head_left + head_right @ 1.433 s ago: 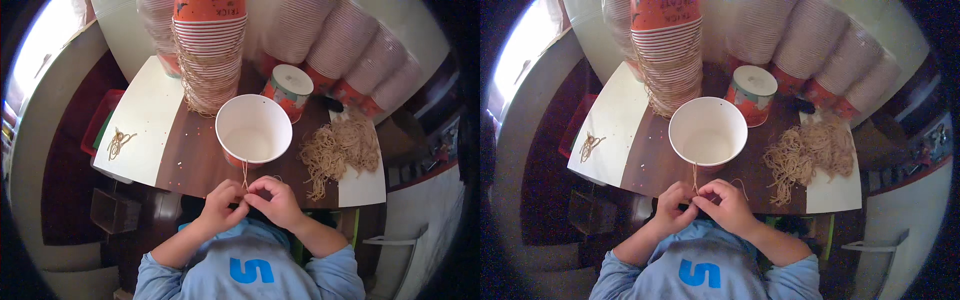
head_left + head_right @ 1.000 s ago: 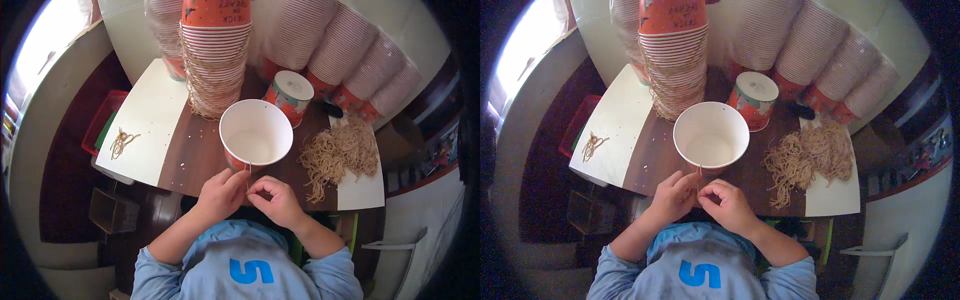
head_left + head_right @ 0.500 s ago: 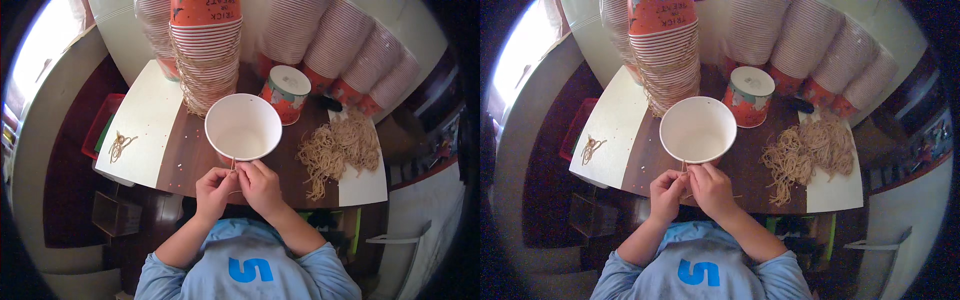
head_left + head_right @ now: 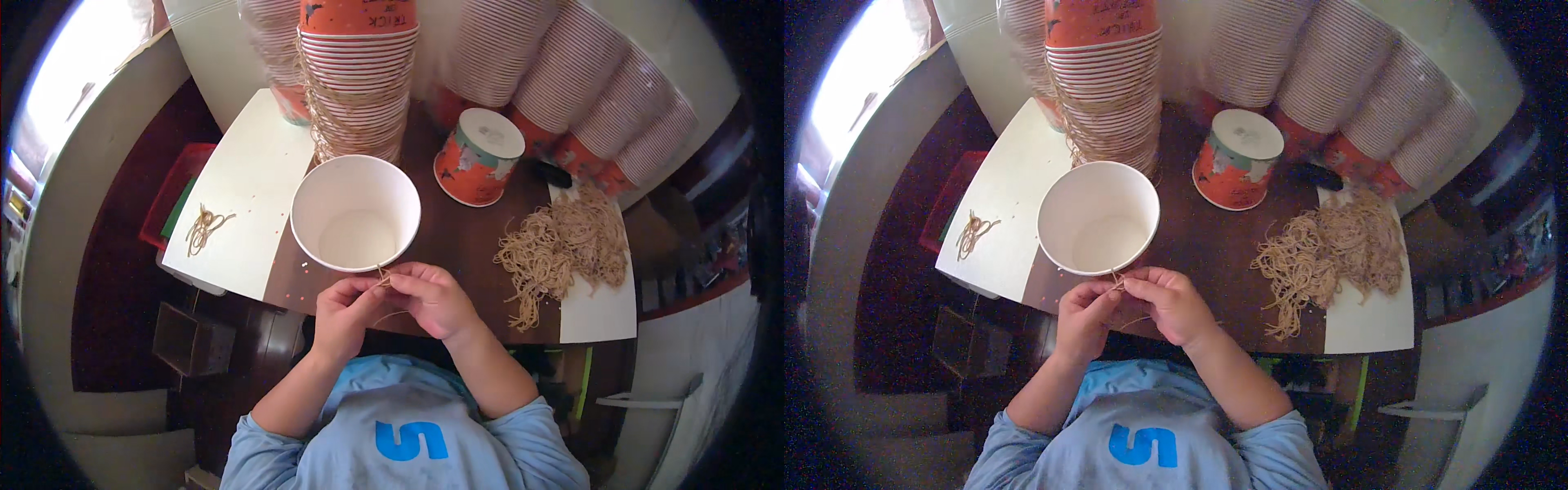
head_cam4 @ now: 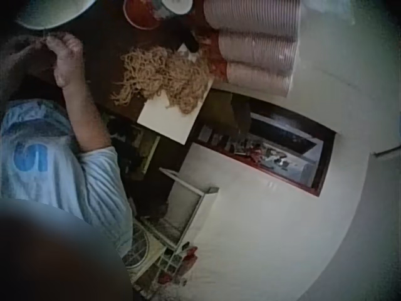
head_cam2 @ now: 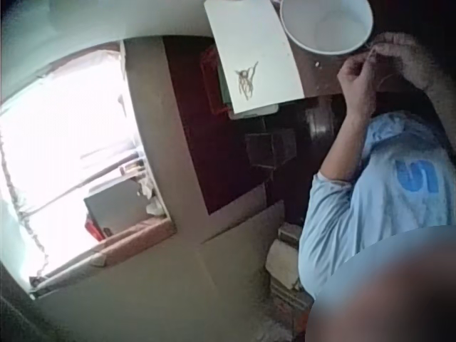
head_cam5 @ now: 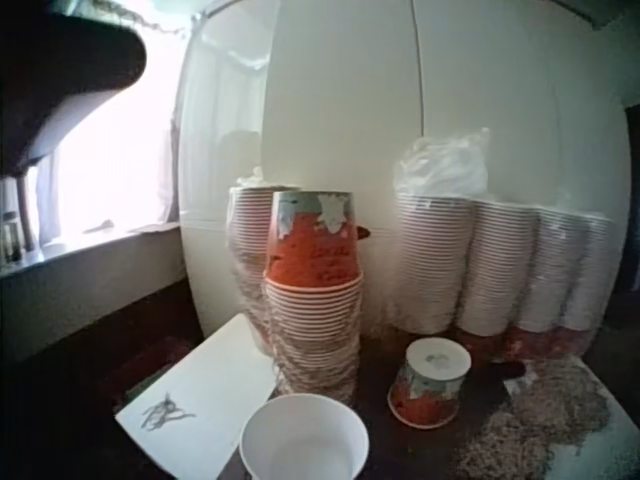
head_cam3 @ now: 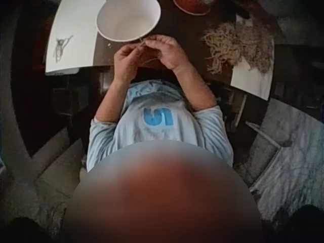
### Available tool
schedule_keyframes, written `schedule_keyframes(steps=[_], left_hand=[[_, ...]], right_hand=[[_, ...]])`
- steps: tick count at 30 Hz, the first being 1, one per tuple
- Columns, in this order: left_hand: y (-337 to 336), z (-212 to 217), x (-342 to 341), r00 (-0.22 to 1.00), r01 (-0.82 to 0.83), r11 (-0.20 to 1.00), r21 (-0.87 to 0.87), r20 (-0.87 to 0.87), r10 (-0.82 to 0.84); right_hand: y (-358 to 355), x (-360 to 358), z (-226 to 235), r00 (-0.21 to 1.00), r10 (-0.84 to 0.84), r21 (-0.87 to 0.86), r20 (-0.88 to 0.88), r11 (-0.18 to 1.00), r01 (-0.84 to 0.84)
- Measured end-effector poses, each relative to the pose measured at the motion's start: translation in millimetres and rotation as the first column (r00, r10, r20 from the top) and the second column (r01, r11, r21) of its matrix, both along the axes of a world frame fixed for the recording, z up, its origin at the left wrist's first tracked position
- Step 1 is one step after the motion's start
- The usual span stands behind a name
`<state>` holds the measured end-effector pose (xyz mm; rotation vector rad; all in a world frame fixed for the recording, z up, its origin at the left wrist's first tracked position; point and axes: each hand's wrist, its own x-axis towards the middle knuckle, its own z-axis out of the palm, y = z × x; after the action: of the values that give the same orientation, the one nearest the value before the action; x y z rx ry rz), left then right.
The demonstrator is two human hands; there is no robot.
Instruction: Attaching rubber bands to the rims of paper buckets.
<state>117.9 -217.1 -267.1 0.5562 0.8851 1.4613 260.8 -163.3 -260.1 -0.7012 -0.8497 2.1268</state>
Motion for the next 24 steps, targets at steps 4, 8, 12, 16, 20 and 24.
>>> schedule_keyframes(steps=[4, 8, 12, 16, 20, 24], left_hand=[[-2.5, -9.0, -1.8, 0.967, -0.071, 0.986, 0.149, -0.232, 0.105], [-3.7, -8.7, -3.2, 0.837, -0.105, 0.943, 0.315, -0.485, 0.255], [-4.3, -12.1, -3.2, 0.923, -0.065, 0.977, 0.203, -0.36, 0.136], [-5.0, -4.6, -0.2, 0.939, -0.03, 0.984, 0.173, -0.334, 0.087], [-9.4, -5.2, 2.4, 0.75, -0.097, 0.892, 0.442, -0.556, 0.357], [-11.4, 1.7, 0.8, 0.444, 0.024, 0.811, 0.584, -0.733, 0.515]], right_hand=[[-1.0, -1.9, -6.2, 0.993, 0.033, -0.159, -0.114, 0.986, -0.051], [-4.8, -4.9, -0.9, 0.995, 0.022, -0.174, -0.1, 0.984, -0.039], [-2.0, -3.9, -8.7, 0.989, 0.056, -0.12, -0.136, 0.99, -0.072], [-3.5, -6.7, -3.4, 0.993, 0.04, -0.119, -0.111, 0.991, -0.053], [-6.3, -8.6, 3.6, 0.996, -0.029, -0.192, -0.084, 0.981, 0.013], [-8.5, -9.2, 4.3, 0.993, -0.012, -0.223, -0.12, 0.975, -0.015]])
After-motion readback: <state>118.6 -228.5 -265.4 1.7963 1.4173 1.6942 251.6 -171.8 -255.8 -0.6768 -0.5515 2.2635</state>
